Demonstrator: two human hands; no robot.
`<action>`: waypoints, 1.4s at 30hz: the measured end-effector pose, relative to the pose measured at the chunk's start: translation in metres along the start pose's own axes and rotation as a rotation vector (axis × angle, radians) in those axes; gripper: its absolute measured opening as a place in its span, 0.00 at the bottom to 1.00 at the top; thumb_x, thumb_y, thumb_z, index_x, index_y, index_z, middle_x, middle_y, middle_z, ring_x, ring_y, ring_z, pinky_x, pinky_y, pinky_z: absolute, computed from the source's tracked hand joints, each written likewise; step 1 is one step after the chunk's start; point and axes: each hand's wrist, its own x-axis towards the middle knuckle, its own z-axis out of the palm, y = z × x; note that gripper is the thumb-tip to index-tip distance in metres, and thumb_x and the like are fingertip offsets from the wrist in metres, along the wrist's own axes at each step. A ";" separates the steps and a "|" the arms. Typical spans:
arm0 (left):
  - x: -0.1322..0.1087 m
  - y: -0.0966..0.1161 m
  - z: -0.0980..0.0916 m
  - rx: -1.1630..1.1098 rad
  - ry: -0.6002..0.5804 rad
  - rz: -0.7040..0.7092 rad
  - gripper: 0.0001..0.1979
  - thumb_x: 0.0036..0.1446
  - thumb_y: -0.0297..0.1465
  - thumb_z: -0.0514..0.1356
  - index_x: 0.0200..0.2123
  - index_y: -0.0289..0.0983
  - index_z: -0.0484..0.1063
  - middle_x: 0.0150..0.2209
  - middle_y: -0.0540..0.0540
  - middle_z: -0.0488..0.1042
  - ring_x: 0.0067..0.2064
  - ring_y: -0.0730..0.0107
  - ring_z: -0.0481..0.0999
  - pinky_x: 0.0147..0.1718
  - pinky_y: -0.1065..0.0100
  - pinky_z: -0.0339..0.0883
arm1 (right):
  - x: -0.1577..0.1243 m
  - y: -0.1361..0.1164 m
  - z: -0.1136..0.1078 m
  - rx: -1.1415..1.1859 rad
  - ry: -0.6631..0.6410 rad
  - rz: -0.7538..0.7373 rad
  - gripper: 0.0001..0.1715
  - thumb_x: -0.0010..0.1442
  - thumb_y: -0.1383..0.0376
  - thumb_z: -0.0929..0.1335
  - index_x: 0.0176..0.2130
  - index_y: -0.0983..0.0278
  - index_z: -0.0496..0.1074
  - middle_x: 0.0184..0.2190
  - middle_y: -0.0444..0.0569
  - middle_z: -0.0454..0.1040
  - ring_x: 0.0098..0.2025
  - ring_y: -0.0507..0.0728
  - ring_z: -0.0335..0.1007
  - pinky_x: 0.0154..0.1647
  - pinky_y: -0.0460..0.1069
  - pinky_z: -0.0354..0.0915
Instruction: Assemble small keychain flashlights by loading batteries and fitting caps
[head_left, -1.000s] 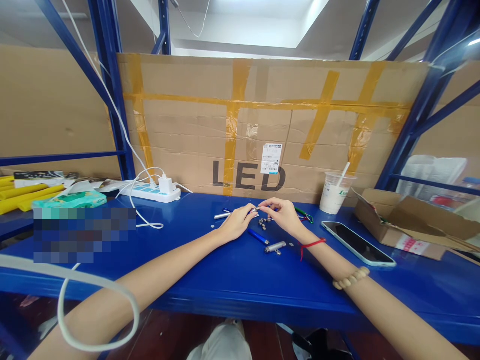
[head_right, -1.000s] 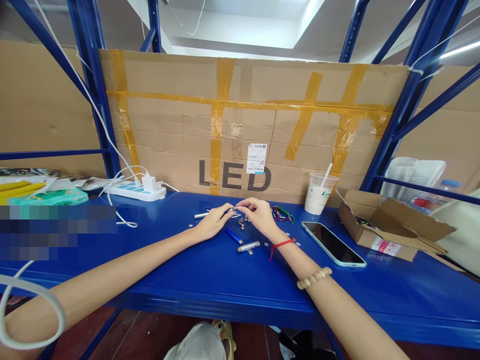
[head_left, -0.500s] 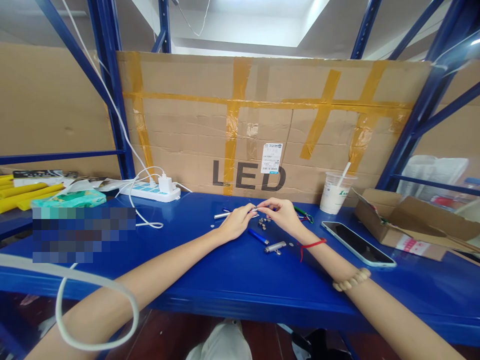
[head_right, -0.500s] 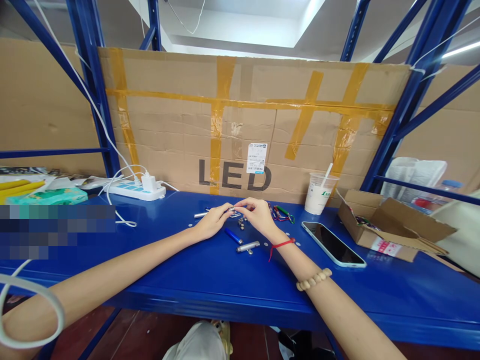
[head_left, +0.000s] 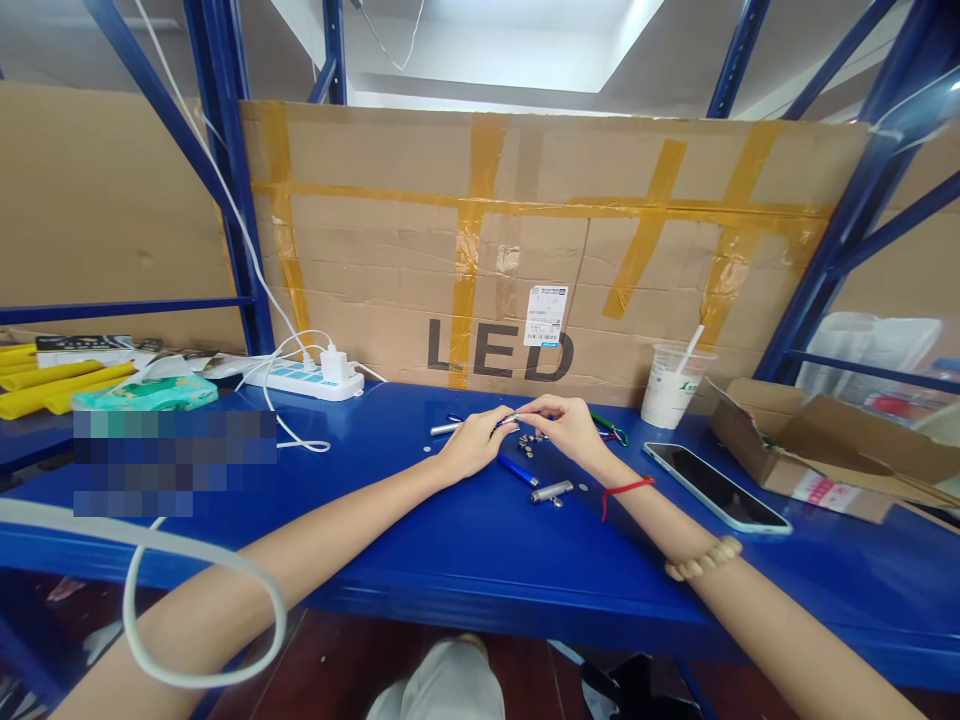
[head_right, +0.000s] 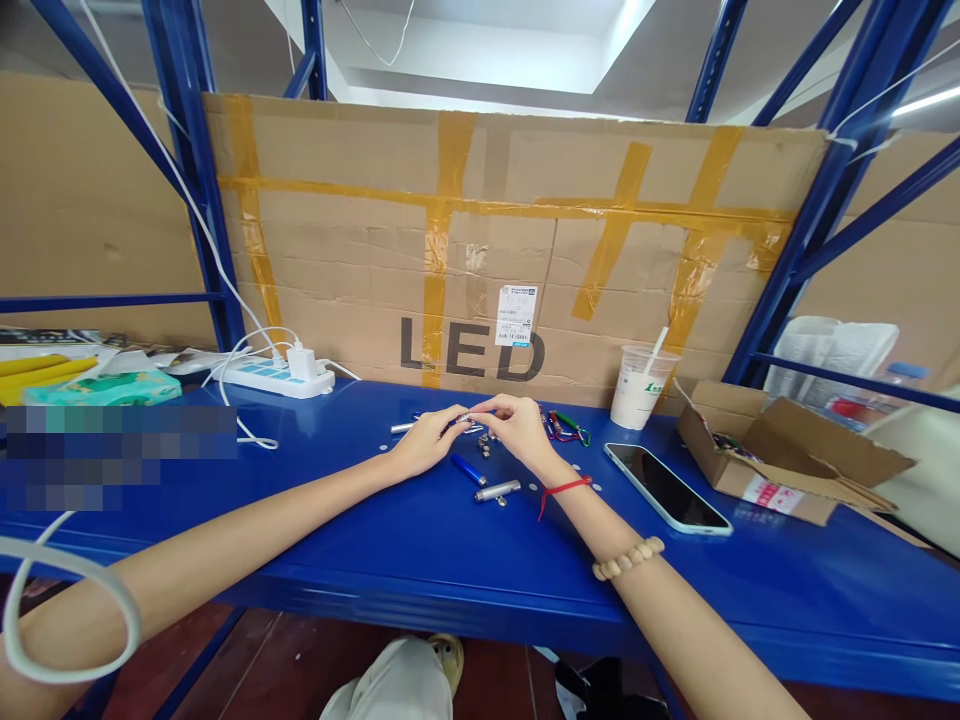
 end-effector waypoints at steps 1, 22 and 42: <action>0.000 0.000 0.000 0.005 0.014 0.006 0.12 0.62 0.33 0.46 0.41 0.39 0.68 0.38 0.48 0.75 0.39 0.67 0.74 0.38 0.71 0.63 | 0.000 0.000 0.000 0.012 0.002 -0.004 0.14 0.45 0.57 0.71 0.27 0.67 0.76 0.23 0.50 0.75 0.18 0.50 0.63 0.20 0.46 0.62; -0.001 0.002 -0.001 0.042 0.025 -0.073 0.13 0.61 0.35 0.48 0.44 0.41 0.67 0.41 0.48 0.76 0.42 0.63 0.75 0.41 0.67 0.65 | 0.000 0.001 0.000 -0.043 -0.013 -0.049 0.17 0.45 0.54 0.71 0.28 0.66 0.78 0.25 0.50 0.76 0.17 0.50 0.64 0.18 0.46 0.61; 0.000 0.005 -0.003 0.055 0.004 -0.104 0.14 0.62 0.34 0.44 0.47 0.44 0.65 0.43 0.49 0.74 0.44 0.63 0.73 0.44 0.65 0.64 | -0.004 -0.005 0.002 -0.042 -0.042 0.011 0.19 0.48 0.54 0.69 0.32 0.68 0.76 0.22 0.51 0.76 0.18 0.52 0.67 0.20 0.47 0.64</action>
